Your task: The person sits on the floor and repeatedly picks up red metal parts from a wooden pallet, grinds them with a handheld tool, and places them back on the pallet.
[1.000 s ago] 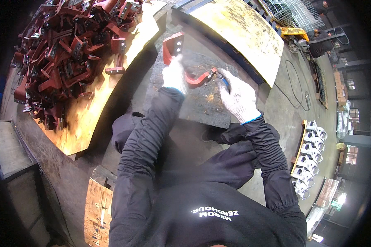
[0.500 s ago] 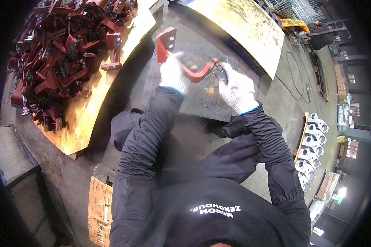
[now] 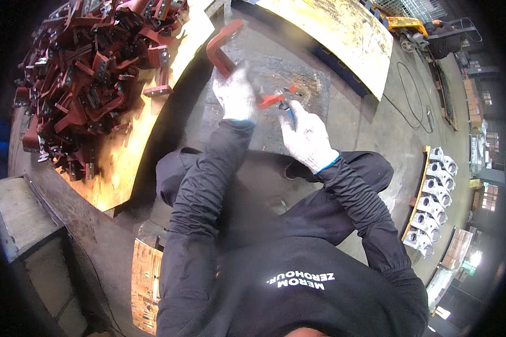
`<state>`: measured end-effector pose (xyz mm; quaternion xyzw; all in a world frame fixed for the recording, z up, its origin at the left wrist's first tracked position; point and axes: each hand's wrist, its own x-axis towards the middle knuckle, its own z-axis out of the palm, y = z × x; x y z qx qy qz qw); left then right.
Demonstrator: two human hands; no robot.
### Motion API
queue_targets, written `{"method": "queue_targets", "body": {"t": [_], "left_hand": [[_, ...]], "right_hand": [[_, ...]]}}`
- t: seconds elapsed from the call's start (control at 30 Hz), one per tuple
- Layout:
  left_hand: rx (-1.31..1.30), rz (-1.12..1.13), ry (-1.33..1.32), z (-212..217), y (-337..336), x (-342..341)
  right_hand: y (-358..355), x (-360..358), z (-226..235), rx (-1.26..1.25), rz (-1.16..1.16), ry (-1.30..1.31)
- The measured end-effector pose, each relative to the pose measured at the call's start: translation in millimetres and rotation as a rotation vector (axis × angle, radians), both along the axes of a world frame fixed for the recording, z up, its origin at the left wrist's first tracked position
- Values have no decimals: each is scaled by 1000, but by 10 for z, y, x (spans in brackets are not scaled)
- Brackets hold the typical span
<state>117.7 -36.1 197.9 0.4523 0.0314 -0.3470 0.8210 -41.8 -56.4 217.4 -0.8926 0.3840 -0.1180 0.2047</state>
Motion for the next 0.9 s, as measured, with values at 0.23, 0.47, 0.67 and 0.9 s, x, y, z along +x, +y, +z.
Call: {"method": "queue_targets", "body": {"t": [0.23, 0.47, 0.67, 0.9], "left_hand": [[153, 187, -640, -339, -278, 82], [-407, -315, 428, 176, -87, 139], [-361, -241, 615, 285, -20, 230], [-569, -260, 608, 45, -8, 395]], "right_hand": [[103, -136, 108, 74, 121, -266], [-268, -404, 206, 32, -155, -151], [-264, -72, 280, -28, -117, -165], [-230, 48, 323, -139, -16, -216]]}}
